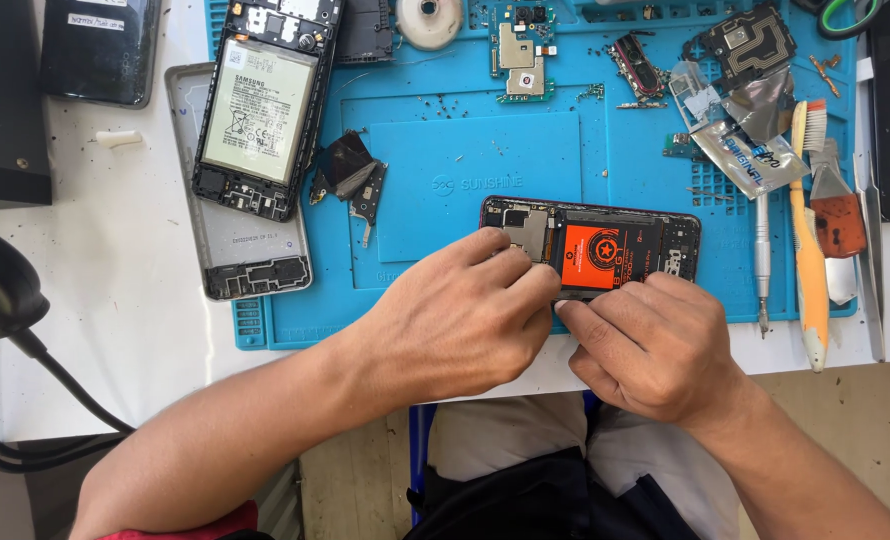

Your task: Repairing a smartphone by manipulating internal components like the battery and motherboard on a workbench.

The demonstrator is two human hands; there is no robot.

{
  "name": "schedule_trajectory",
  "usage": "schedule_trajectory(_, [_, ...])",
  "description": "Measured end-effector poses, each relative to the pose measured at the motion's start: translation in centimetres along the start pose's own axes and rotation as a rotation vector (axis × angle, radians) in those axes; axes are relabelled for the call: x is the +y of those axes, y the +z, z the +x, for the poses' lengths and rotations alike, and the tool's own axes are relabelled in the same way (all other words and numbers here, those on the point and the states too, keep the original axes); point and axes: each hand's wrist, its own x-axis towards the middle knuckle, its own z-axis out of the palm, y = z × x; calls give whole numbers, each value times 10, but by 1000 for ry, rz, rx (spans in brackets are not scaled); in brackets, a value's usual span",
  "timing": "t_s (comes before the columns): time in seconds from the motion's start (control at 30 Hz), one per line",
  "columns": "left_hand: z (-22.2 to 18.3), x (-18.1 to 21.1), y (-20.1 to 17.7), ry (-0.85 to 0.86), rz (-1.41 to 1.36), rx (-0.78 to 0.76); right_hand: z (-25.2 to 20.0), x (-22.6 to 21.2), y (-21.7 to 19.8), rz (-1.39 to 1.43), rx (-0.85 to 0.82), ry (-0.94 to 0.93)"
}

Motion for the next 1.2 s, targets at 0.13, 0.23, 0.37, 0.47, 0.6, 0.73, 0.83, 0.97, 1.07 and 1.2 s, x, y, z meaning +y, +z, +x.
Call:
schedule_trajectory(0.13, [0, 5, 0, 10, 10, -14, -1, 1, 0, 12, -4, -2])
schedule_trajectory(0.23, [0, 7, 0, -10, 29, -4, -1, 1, 0, 12, -7, 2])
schedule_trajectory(0.37, [-1, 9, 0, -21, 30, -8, 0, 1, 0, 9, -13, 4])
schedule_trajectory(0.47, [-1, 12, -1, -24, 53, -15, 0, 1, -1, 5, -13, 4])
schedule_trajectory(0.6, [-2, 13, -1, -31, 56, -10, -1, 1, 0, 0, -15, 6])
schedule_trajectory(0.73, [-3, 8, -12, -6, 55, -74, 1, 1, -2, 4, -20, 7])
schedule_trajectory(0.83, [-2, 6, -18, 2, 77, -205, -1, 1, -1, 10, -19, 9])
schedule_trajectory(0.97, [-3, 5, -18, 3, 77, -211, -2, 2, -1, 11, -23, 9])
schedule_trajectory(1.07, [-3, 6, -17, 6, 77, -186, -2, 2, -1, 17, -19, 8])
schedule_trajectory(1.2, [0, 10, -20, 3, 99, -168, -2, 2, -1, 15, -23, 5])
